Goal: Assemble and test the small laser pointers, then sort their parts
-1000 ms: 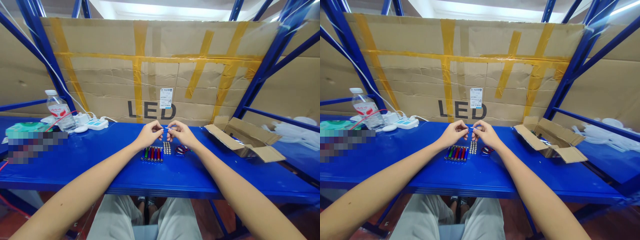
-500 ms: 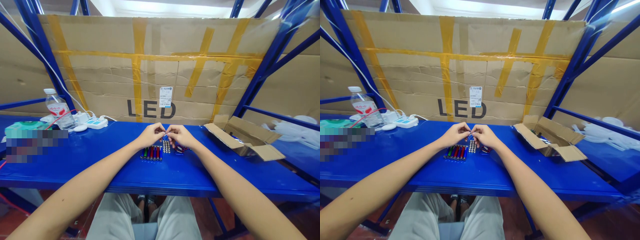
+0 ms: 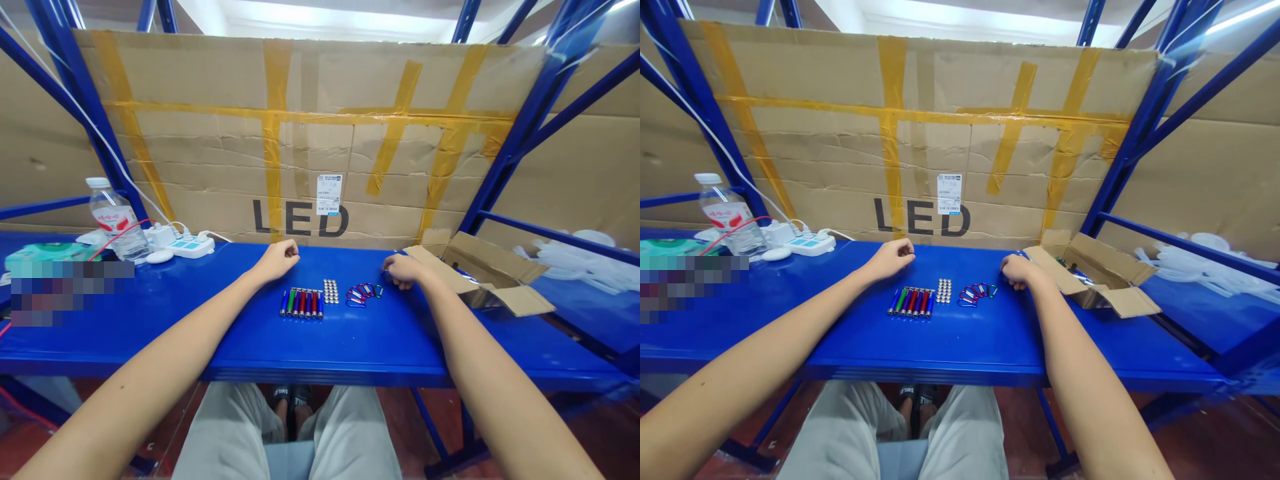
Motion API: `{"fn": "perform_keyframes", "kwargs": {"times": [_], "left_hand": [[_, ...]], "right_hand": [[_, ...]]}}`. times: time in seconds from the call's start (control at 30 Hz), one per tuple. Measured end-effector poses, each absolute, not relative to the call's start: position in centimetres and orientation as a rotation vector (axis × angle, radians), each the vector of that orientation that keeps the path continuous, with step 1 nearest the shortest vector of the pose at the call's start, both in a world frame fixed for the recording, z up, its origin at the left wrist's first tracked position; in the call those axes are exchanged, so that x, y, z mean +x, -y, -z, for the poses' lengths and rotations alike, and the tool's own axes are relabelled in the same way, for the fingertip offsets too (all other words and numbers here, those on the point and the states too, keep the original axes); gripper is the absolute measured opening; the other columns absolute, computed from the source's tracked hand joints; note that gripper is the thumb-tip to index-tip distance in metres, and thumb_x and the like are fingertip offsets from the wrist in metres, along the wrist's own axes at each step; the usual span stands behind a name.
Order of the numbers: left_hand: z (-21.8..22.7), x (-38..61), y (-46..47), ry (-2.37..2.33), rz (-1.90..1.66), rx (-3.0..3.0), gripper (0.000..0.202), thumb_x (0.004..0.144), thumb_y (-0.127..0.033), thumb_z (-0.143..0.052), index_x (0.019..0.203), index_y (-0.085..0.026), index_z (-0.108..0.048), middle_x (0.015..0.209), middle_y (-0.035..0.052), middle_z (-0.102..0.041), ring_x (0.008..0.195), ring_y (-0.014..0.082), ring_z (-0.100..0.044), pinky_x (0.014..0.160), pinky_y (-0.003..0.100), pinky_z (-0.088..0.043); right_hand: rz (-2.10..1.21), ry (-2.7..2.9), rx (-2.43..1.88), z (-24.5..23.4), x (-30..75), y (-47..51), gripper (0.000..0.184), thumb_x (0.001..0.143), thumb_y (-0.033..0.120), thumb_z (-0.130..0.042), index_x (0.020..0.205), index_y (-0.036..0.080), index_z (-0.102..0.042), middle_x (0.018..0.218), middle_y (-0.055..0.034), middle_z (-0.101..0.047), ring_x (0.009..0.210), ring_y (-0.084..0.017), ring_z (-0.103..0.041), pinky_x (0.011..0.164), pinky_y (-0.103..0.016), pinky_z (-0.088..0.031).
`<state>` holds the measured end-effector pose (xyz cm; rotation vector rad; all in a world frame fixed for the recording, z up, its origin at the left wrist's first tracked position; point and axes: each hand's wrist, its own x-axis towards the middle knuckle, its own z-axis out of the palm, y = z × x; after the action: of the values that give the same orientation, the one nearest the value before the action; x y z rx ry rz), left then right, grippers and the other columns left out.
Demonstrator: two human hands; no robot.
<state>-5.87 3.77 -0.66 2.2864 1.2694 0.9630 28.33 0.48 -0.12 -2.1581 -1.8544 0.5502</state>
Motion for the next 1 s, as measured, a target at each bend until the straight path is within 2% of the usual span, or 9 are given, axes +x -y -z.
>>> {"fn": "perform_keyframes", "kwargs": {"times": [0.1, 0.2, 0.3, 0.37, 0.43, 0.6, 0.77, 1.0], "left_hand": [[1.0, -5.9, -4.4, -1.311, -0.896, 2.245, 0.012, 0.075, -0.029, -0.060, 0.076, -0.018, -0.058, 0.074, 0.0011, -0.061, 0.070, 0.0146, -0.055, 0.067, 0.027, -0.042], [1.2, -5.9, -4.6, -1.366, -0.802, 2.195, 0.012, 0.073, -0.029, -0.061, 0.075, -0.017, -0.060, 0.072, 0.0011, -0.062, 0.068, 0.0146, -0.056, 0.065, 0.026, -0.042], [1.1, -5.9, -4.4, -1.452, -0.720, 2.138, 0.005, 0.071, -0.022, -0.061, 0.071, -0.017, -0.061, 0.073, 0.0028, -0.066, 0.070, 0.0153, -0.059, 0.066, 0.026, -0.043], [1.0, -5.9, -4.2, -1.515, -0.657, 2.115, 0.002, 0.069, -0.019, -0.061, 0.069, -0.017, -0.060, 0.071, 0.0034, -0.067, 0.069, 0.0157, -0.061, 0.064, 0.026, -0.044], [0.8, -6.0, -4.0, -1.567, -0.597, 2.136, 0.001, 0.068, -0.017, -0.061, 0.069, -0.017, -0.060, 0.072, 0.0038, -0.068, 0.069, 0.0161, -0.062, 0.063, 0.025, -0.044], [0.6, -6.1, -3.9, -1.610, -0.445, 2.226, 0.003, 0.069, -0.020, -0.062, 0.071, -0.018, -0.061, 0.082, 0.0045, -0.071, 0.076, 0.0172, -0.063, 0.063, 0.025, -0.044], [0.3, -6.0, -3.6, -1.607, -0.391, 2.233, 0.006, 0.070, -0.020, -0.061, 0.074, -0.018, -0.064, 0.086, 0.0040, -0.072, 0.080, 0.0171, -0.064, 0.066, 0.024, -0.045], [-0.1, -5.8, -3.2, -1.593, -0.382, 2.201, 0.010, 0.071, -0.025, -0.059, 0.072, -0.018, -0.066, 0.084, 0.0044, -0.073, 0.078, 0.0172, -0.064, 0.062, 0.025, -0.043]], "right_hand": [[-0.610, 1.858, -2.285, 0.0, 28.2, 0.2, 0.011, 0.076, 0.024, -0.060, 0.081, 0.015, -0.064, 0.049, -0.0080, -0.061, 0.035, -0.019, -0.055, 0.041, -0.031, -0.043], [-0.583, 1.945, -2.382, -0.7, 27.9, 0.6, 0.016, 0.077, 0.029, -0.061, 0.069, 0.015, -0.062, 0.048, -0.0088, -0.059, 0.038, -0.019, -0.053, 0.041, -0.031, -0.041], [-0.425, 2.021, -2.340, -1.0, 28.2, 0.4, 0.013, 0.074, 0.024, -0.062, 0.081, 0.015, -0.066, 0.054, -0.0066, -0.061, 0.046, -0.019, -0.058, 0.044, -0.028, -0.041], [-0.405, 2.057, -2.240, -0.9, 28.7, 0.2, 0.023, 0.071, 0.019, -0.062, 0.093, 0.017, -0.066, 0.061, -0.0035, -0.064, 0.053, -0.017, -0.060, 0.048, -0.024, -0.042], [-0.482, 2.113, -2.142, -0.8, 29.2, 0.0, 0.026, 0.069, 0.016, -0.062, 0.094, 0.021, -0.066, 0.063, -0.0001, -0.064, 0.057, -0.014, -0.060, 0.050, -0.021, -0.043], [-0.773, 2.169, -2.036, -0.6, 29.7, 0.0, 0.016, 0.065, 0.017, -0.063, 0.078, 0.023, -0.068, 0.057, 0.0030, -0.062, 0.057, -0.013, -0.059, 0.050, -0.020, -0.042], [-0.869, 2.191, -2.044, -0.9, 29.6, 0.4, 0.004, 0.062, 0.016, -0.063, 0.063, 0.020, -0.064, 0.053, 0.0012, -0.061, 0.051, -0.013, -0.055, 0.048, -0.022, -0.040], [-0.881, 2.208, -2.201, -1.2, 28.8, 1.0, 0.011, 0.060, 0.014, -0.065, 0.051, 0.020, -0.063, 0.057, -0.0037, -0.065, 0.053, -0.014, -0.056, 0.049, -0.025, -0.041]]}}
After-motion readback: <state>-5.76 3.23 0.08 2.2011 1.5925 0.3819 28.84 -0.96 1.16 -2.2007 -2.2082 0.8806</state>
